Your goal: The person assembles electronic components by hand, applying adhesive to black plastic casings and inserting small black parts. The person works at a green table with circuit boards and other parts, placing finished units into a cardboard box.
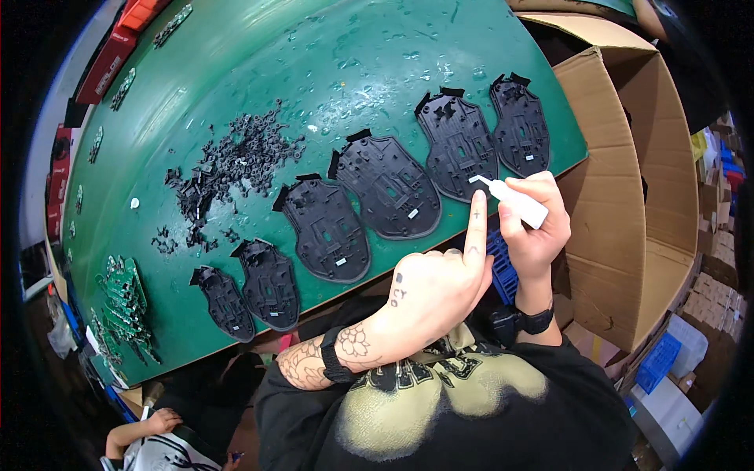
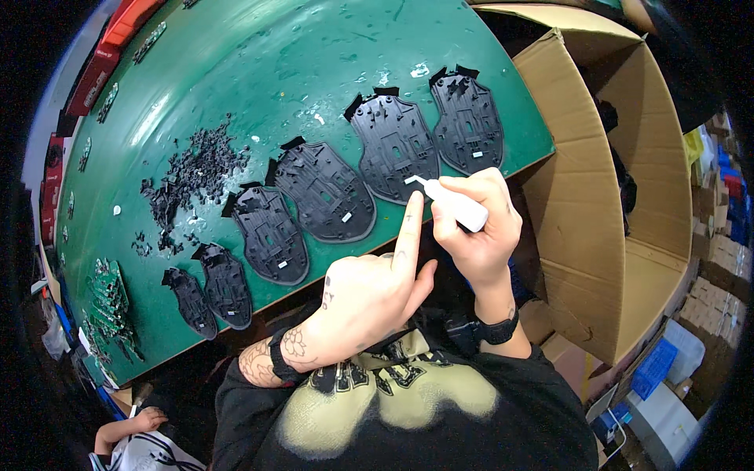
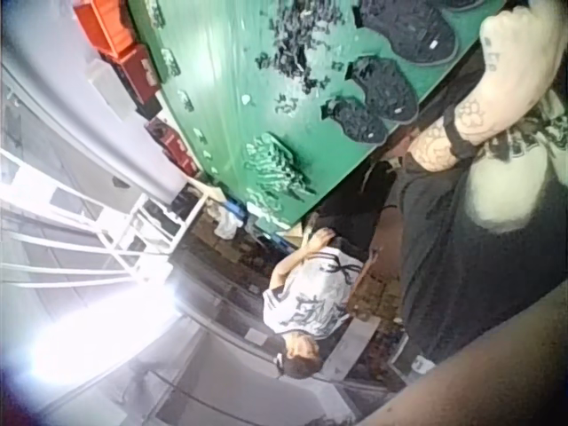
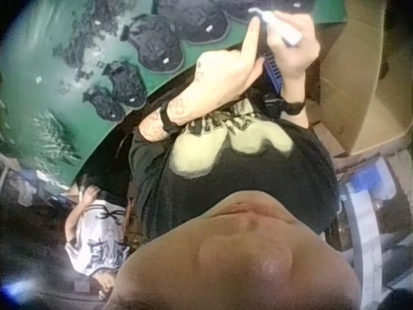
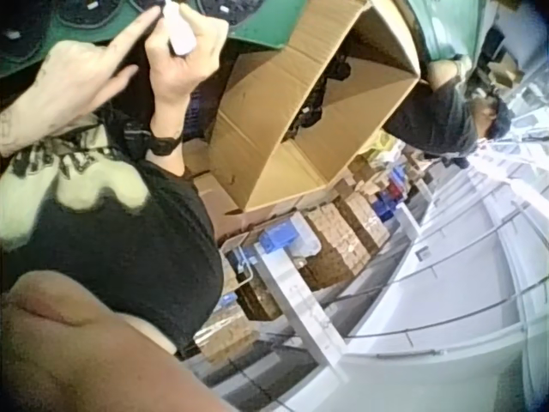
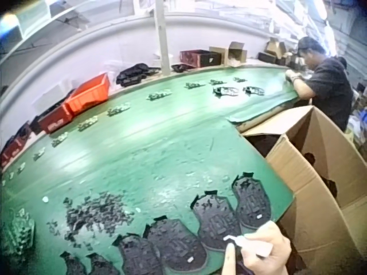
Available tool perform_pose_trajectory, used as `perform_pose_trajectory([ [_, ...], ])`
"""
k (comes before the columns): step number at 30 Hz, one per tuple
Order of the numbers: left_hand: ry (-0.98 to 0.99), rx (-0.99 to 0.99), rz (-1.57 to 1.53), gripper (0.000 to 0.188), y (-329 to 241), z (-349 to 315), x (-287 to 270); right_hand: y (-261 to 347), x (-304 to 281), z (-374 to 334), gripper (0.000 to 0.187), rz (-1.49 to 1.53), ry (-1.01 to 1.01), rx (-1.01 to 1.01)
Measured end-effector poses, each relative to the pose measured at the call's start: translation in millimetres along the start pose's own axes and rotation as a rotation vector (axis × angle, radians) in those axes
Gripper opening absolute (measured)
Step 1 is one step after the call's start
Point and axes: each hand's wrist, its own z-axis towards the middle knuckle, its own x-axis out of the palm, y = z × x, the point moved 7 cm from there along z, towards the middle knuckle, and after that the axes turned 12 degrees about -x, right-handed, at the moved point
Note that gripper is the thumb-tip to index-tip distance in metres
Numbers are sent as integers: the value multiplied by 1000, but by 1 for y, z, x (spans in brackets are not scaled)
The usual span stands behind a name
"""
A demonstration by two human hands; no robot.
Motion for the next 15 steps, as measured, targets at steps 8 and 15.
perform_pose_trajectory([
  [8,4,-22,-1,78,0,1,1,1,-1,1,31,-30,20,-39],
  [15,24,-31,13,79,-2,3,-3,-4,-21,-1,28,-51,-149,18],
])
